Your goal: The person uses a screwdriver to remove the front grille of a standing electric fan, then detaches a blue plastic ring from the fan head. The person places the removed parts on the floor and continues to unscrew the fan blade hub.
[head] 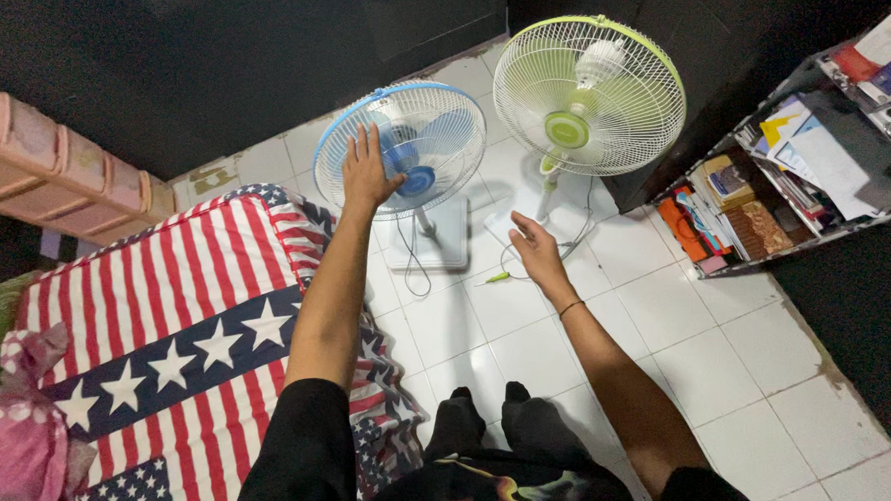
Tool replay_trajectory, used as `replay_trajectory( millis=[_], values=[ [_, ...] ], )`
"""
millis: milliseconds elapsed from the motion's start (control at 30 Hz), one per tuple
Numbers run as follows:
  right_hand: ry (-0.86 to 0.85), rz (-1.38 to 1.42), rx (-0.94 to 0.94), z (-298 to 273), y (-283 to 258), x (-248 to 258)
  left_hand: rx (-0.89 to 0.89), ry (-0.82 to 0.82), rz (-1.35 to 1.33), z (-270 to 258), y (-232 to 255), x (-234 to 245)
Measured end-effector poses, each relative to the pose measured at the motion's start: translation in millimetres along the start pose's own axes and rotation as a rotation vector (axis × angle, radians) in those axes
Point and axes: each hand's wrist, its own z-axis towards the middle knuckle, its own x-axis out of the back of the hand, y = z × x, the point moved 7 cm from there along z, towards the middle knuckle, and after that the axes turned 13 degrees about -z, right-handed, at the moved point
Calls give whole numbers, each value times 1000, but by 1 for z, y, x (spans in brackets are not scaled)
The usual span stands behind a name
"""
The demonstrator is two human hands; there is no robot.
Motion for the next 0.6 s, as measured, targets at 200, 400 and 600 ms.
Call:
replay_trajectory(
  millis=[200,400,600],
  values=[
    [-9,-433,333,50,-73,-31,-205,281,-29,-15,6,-24],
    [-67,-849,525,169,-116,-91,-254,458,-48,4,8,4],
    [14,-958,690,210,-105,-132,-431,635,-83,16,-10,4]
  ],
)
